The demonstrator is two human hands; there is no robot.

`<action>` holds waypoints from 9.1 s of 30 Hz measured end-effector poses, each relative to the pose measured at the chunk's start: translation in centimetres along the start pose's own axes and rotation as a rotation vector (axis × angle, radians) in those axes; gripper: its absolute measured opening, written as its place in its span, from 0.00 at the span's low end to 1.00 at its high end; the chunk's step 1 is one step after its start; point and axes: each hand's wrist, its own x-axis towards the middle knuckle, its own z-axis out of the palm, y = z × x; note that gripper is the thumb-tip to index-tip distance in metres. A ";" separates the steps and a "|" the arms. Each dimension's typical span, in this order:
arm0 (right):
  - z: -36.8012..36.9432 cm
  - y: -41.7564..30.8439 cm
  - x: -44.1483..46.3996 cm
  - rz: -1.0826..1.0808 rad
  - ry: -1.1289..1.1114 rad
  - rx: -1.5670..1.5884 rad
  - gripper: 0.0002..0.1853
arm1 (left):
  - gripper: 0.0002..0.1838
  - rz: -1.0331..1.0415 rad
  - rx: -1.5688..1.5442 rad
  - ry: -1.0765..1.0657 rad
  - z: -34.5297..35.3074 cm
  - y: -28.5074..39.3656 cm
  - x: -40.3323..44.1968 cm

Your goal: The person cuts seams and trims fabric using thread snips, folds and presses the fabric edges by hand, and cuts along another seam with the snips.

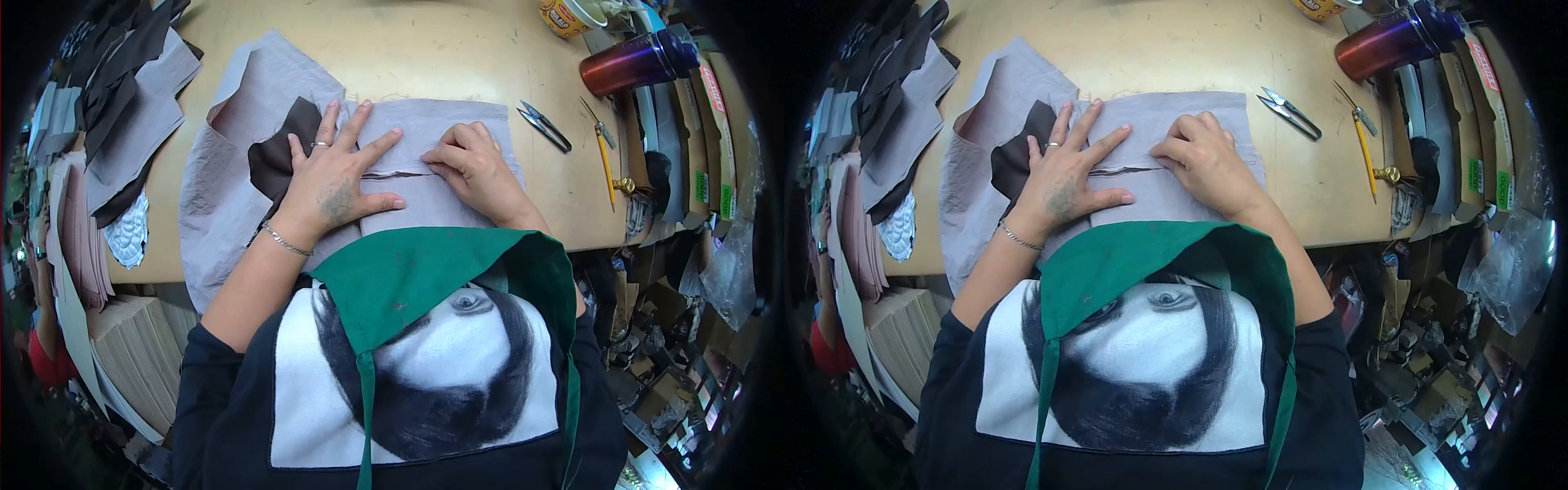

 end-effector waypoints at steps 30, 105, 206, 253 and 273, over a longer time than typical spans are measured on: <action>-0.5 1.0 -1.6 -0.140 0.022 -0.077 0.16 | 0.46 0.003 0.024 0.052 0.2 -0.1 -0.2; 2.5 -1.5 -2.1 0.040 0.292 -0.082 0.13 | 0.18 0.081 0.167 0.092 -5.2 -15.6 -5.5; 2.4 -2.8 -0.9 -0.073 0.101 -0.075 0.12 | 0.52 -0.164 -0.080 0.143 0.4 -2.8 -0.8; 2.8 -4.1 -1.0 -0.059 0.034 -0.345 0.21 | 0.42 0.016 0.023 -0.294 -4.1 -4.8 -0.3; 2.2 -5.1 -0.8 -0.015 -0.113 -0.419 0.23 | 0.41 -0.012 0.186 -0.150 -3.6 -5.2 -1.2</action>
